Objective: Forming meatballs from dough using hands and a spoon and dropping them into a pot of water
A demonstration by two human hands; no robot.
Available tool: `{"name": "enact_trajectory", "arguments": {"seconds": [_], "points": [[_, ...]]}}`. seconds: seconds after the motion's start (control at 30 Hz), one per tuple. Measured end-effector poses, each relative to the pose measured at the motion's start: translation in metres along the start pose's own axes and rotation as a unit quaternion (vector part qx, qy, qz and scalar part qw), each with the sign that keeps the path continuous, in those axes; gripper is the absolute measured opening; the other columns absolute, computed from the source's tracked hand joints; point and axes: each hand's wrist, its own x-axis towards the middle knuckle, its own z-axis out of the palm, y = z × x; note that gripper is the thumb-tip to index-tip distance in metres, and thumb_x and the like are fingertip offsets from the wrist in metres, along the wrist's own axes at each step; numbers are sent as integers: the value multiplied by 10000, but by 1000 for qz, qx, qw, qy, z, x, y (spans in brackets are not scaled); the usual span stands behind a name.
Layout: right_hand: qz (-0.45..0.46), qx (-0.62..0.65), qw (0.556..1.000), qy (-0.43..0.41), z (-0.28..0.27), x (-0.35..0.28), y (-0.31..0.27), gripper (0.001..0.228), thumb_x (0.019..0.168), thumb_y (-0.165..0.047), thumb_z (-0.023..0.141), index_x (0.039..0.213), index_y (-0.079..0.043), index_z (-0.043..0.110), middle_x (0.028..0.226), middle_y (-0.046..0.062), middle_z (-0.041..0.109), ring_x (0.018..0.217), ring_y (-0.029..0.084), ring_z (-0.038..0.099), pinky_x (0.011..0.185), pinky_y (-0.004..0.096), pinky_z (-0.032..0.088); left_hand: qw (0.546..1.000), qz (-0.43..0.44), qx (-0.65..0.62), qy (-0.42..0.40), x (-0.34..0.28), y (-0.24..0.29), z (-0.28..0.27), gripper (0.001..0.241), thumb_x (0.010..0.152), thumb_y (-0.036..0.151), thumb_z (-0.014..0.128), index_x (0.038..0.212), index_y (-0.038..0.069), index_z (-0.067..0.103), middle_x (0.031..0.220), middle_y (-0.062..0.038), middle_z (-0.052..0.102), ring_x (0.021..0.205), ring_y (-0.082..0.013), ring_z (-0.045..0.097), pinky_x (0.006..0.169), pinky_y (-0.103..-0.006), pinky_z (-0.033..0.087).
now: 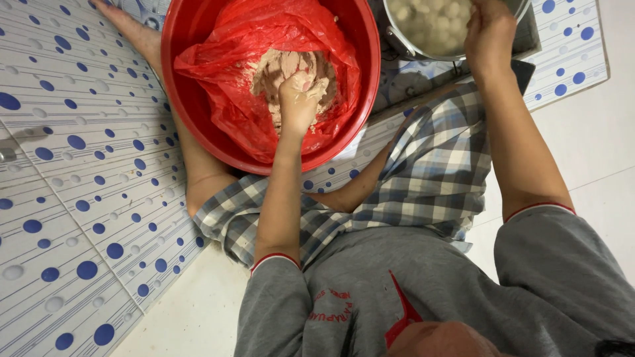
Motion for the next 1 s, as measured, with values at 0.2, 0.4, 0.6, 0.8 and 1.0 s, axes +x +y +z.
{"name": "enact_trajectory", "arguments": {"seconds": [0.2, 0.4, 0.6, 0.8, 1.0], "points": [[-102, 14, 990, 100, -36, 19, -68, 160, 1127, 95, 393, 1172, 86, 546, 941, 222, 485, 794, 357, 479, 674, 463, 375, 999, -20, -30, -13, -4, 20, 2, 391, 840, -30, 786, 637, 154, 506, 640, 46, 507, 650, -89, 479, 608, -256, 462], [-54, -203, 978, -13, -3, -5, -8, 458, 951, 23, 599, 1392, -78, 664, 967, 162, 651, 681, 430, 644, 444, 503, 451, 999, 37, -30, -19, -5, 25, 0, 379, 784, -155, 665, 628, 141, 488, 648, 44, 503, 641, -87, 475, 585, -246, 446], [-13, -157, 987, -41, -1, -16, -11, 230, 1037, -21, 594, 1251, -56, 671, 922, 195, 625, 712, 481, 632, 499, 559, 452, 996, 63, -58, -28, -6, 28, -3, 282, 782, -169, 671, 693, 93, 616, 726, 16, 621, 709, -109, 588, 678, -255, 546], [104, 157, 982, 5, -1, -15, -26, 248, 1085, 61, 561, 1236, 78, 757, 792, 99, 676, 783, 198, 659, 811, 364, 521, 962, -257, -86, 14, -13, 65, -10, 310, 925, -168, 524, 1168, -5, 628, 972, -113, 706, 471, -48, 329, 383, -224, 243], [261, 257, 916, -164, -4, -30, -124, 182, 1166, -114, 526, 1208, -80, 700, 912, 57, 674, 781, 163, 640, 710, 297, 567, 938, -247, -225, 88, -6, 44, -6, 786, 740, 38, 817, 1440, 0, 462, 1471, -181, 529, 1349, -304, 548, 1149, -375, 471]]}}
